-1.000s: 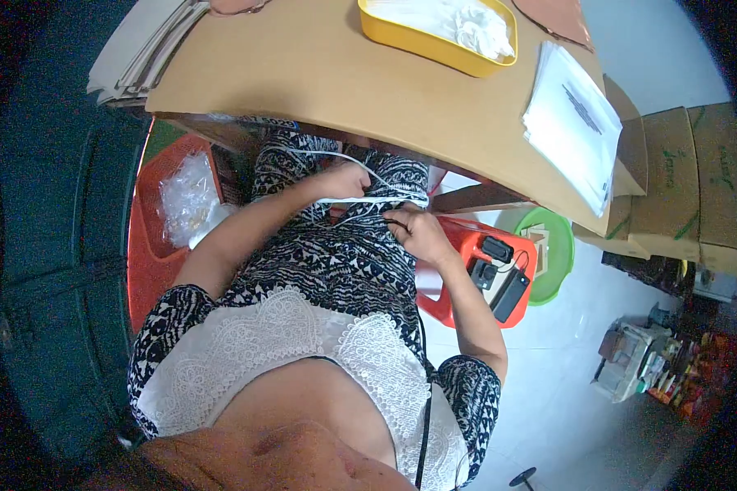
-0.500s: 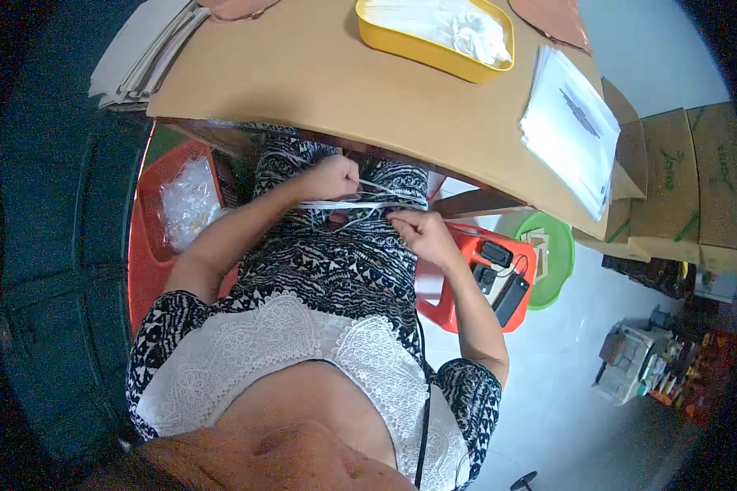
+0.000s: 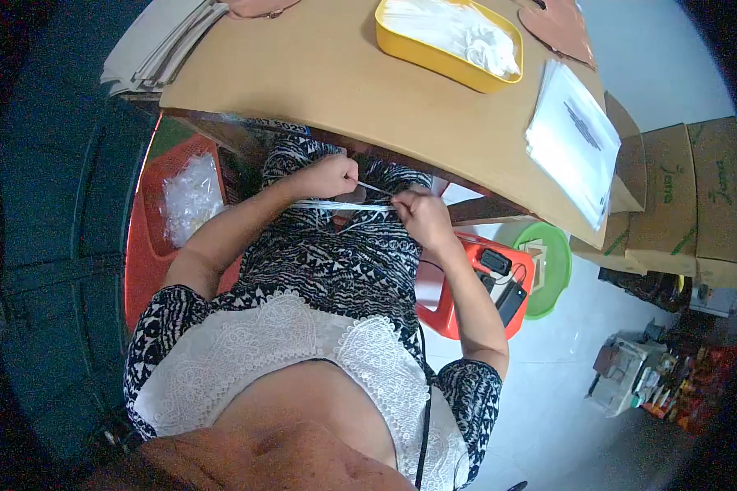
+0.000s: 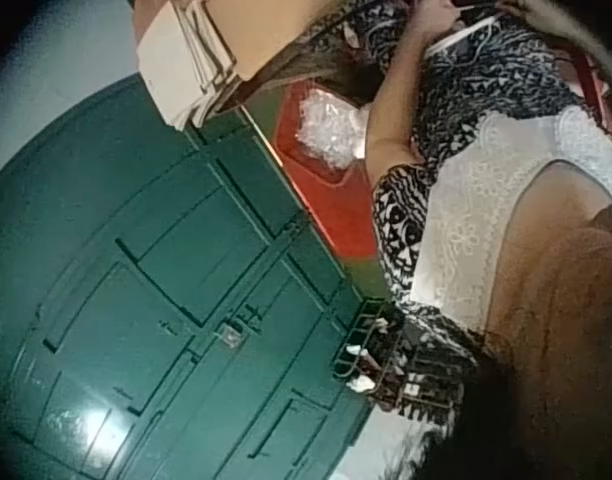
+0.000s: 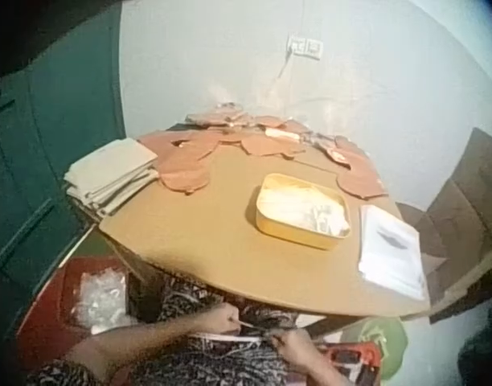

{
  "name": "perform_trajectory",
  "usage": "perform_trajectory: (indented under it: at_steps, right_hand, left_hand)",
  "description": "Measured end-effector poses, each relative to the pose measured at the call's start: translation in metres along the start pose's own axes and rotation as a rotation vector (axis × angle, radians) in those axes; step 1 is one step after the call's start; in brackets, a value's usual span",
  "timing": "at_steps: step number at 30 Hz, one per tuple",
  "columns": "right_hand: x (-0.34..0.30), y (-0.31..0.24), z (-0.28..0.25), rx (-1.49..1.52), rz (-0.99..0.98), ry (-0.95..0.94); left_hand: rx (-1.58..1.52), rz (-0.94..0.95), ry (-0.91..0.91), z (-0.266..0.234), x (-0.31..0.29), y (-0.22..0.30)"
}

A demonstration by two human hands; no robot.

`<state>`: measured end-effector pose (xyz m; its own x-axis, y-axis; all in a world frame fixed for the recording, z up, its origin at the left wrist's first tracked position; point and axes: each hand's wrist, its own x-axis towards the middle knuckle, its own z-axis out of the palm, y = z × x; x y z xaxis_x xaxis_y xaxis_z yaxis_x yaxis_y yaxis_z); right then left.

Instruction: The person assembles small white plastic components by threading or fitting them together by hand.

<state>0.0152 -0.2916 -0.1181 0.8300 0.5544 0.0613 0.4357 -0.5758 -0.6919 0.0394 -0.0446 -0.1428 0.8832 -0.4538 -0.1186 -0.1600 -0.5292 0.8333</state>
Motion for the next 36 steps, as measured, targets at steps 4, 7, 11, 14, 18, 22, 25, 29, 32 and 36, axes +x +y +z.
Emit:
perform_trajectory:
  at_steps: [4,7,11,14,18,22,25,29,32,36]
  right_hand:
    - [0.022,0.009,0.012,-0.263,-0.135,-0.089]
    - [0.032,0.017,0.028,-0.391,-0.265,-0.094]
    - [0.040,0.014,0.033,-0.643,-0.267,-0.161]
    - [0.038,0.018,0.034,-0.636,-0.265,-0.133]
    - [0.034,0.014,0.029,-0.334,-0.119,-0.023]
    - [0.024,-0.009,0.013,-0.091,-0.208,0.086]
    - [0.018,-0.039,-0.004,0.156,-0.083,0.011]
    - [0.008,-0.069,-0.025,0.535,0.136,-0.014]
    - [0.009,-0.070,-0.030,0.354,0.105,0.058]
    - [0.021,-0.020,-0.006,-0.211,-0.161,-0.031]
  left_hand:
    - [0.030,-0.108,-0.045,-0.001,-0.006,0.004]
    - [-0.006,-0.131,-0.021,0.003,-0.013,-0.001]
    - [0.047,-0.016,0.081,0.001,-0.026,-0.015]
    - [0.003,0.015,0.136,-0.010,-0.037,-0.014]
    - [-0.024,-0.096,0.125,-0.029,-0.049,0.010]
    - [-0.108,-0.055,0.121,-0.039,-0.055,0.029]
    - [-0.289,-0.069,0.066,-0.042,-0.053,0.050]
    - [-0.478,-0.154,-0.107,-0.051,-0.046,0.086]
    - [-0.364,-0.110,-0.102,-0.047,-0.036,0.075]
    - [-0.270,-0.070,-0.109,-0.042,-0.033,0.071]
